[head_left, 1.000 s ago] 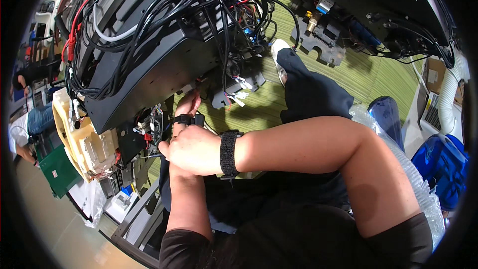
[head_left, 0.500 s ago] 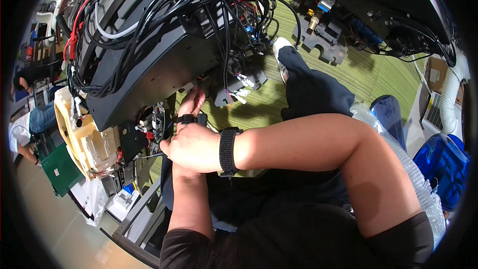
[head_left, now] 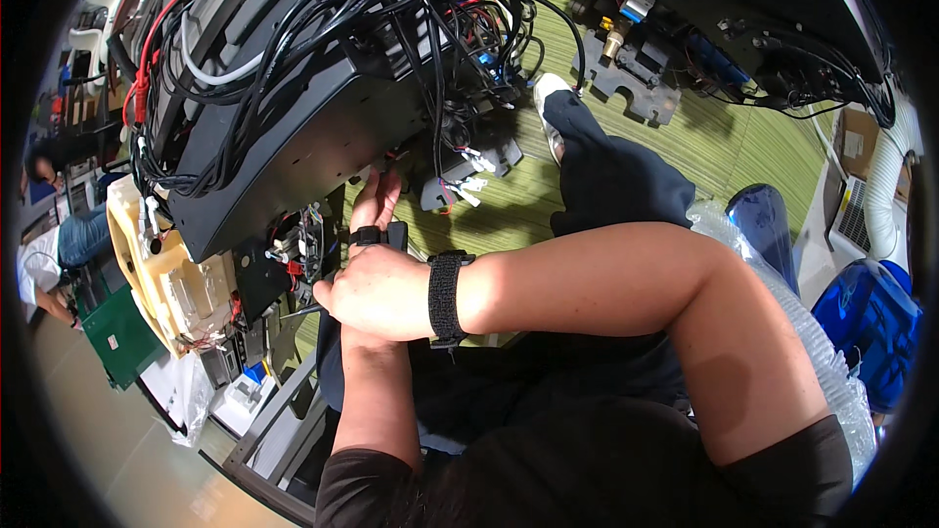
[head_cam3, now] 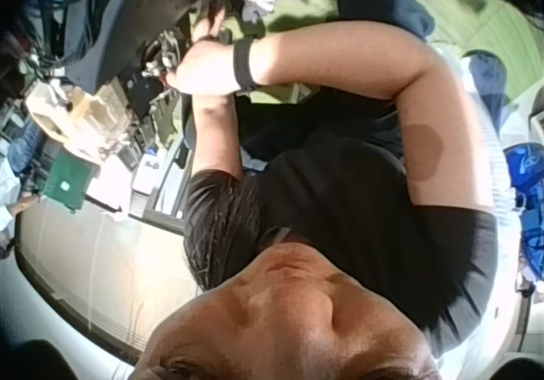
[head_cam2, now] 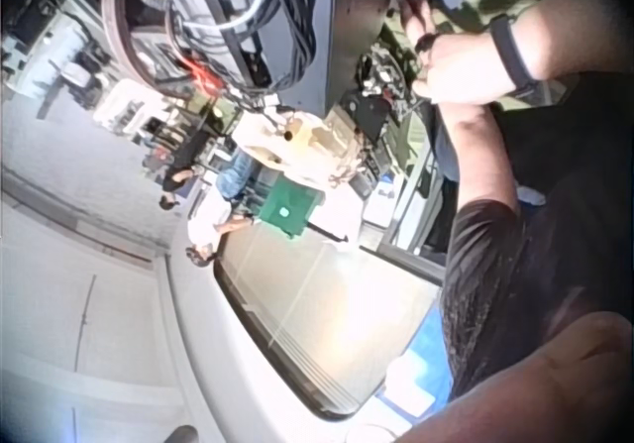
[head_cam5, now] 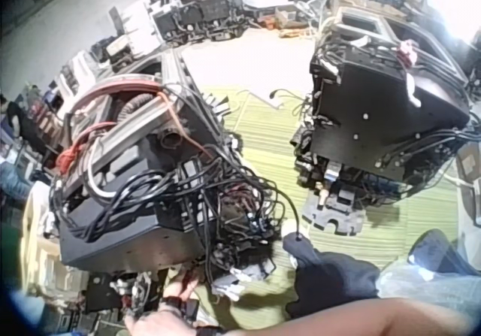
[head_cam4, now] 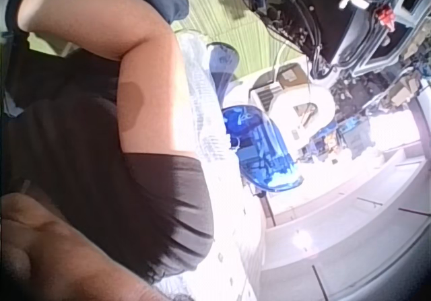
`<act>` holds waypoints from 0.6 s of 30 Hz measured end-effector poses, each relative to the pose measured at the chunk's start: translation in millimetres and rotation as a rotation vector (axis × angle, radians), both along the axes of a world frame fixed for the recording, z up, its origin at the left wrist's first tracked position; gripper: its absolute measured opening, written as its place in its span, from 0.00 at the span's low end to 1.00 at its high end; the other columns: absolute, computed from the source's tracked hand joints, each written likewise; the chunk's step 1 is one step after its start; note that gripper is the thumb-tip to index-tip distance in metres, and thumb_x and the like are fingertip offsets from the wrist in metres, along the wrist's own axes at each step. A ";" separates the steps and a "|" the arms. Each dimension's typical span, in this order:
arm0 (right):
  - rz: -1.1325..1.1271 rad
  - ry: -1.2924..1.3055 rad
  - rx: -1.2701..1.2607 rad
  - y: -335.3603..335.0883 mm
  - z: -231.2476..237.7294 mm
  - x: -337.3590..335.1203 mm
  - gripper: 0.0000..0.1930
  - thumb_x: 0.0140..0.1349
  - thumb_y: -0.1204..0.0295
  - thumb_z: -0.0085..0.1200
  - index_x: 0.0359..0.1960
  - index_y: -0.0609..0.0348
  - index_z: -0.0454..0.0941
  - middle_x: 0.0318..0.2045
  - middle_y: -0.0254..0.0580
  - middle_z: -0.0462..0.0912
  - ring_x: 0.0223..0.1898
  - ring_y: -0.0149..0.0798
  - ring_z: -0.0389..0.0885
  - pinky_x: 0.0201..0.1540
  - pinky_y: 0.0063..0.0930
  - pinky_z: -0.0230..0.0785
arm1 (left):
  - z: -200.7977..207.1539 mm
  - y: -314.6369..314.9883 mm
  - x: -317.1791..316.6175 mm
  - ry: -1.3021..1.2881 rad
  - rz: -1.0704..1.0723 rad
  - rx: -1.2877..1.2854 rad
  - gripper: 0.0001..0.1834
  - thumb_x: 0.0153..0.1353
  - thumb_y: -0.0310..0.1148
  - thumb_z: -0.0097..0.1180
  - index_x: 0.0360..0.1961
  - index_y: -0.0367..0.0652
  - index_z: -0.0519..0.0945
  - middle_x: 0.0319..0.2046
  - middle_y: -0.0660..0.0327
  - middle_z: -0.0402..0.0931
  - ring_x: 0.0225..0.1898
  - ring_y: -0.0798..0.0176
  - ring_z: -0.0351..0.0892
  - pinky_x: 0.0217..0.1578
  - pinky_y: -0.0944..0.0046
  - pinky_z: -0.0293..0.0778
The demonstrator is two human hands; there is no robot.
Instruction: Connecting and securing electrical wires to an electronic chassis using a screwdriver.
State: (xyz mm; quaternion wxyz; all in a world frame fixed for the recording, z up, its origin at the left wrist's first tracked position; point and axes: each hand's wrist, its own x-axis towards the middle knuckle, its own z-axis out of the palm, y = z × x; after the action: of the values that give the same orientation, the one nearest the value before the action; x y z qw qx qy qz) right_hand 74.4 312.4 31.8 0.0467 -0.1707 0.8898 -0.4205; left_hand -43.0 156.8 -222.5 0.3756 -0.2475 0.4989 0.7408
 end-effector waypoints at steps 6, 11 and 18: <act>0.213 -0.154 0.022 8.2 11.4 -8.3 0.20 0.56 0.66 0.46 0.46 0.67 0.74 0.41 0.61 0.80 0.45 0.48 0.80 0.45 0.43 0.71 | 7.4 -4.9 -3.3 -0.090 0.014 0.031 0.15 0.64 0.37 0.52 0.39 0.33 0.72 0.36 0.53 0.77 0.38 0.61 0.79 0.40 0.64 0.79; 0.002 0.030 0.088 6.9 -0.6 0.5 0.10 0.50 0.73 0.51 0.34 0.62 0.75 0.28 0.53 0.81 0.29 0.45 0.83 0.32 0.36 0.73 | 10.4 -3.8 -4.9 -0.137 -0.085 -0.049 0.17 0.63 0.40 0.54 0.38 0.34 0.73 0.31 0.55 0.79 0.27 0.65 0.79 0.28 0.71 0.79; 0.054 0.067 0.108 12.1 -32.3 6.9 0.18 0.47 0.75 0.49 0.41 0.75 0.71 0.20 0.47 0.80 0.23 0.43 0.81 0.23 0.34 0.72 | 9.1 -7.3 -2.8 -0.085 -0.077 -0.012 0.15 0.62 0.39 0.55 0.38 0.35 0.75 0.30 0.57 0.79 0.26 0.67 0.78 0.25 0.72 0.78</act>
State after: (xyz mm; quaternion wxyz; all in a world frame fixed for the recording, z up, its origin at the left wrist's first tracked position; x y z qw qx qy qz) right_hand 81.2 324.4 -0.5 0.0375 -0.2060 0.9074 -0.3644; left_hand -45.7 149.5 -213.4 0.4233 -0.2615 0.4960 0.7116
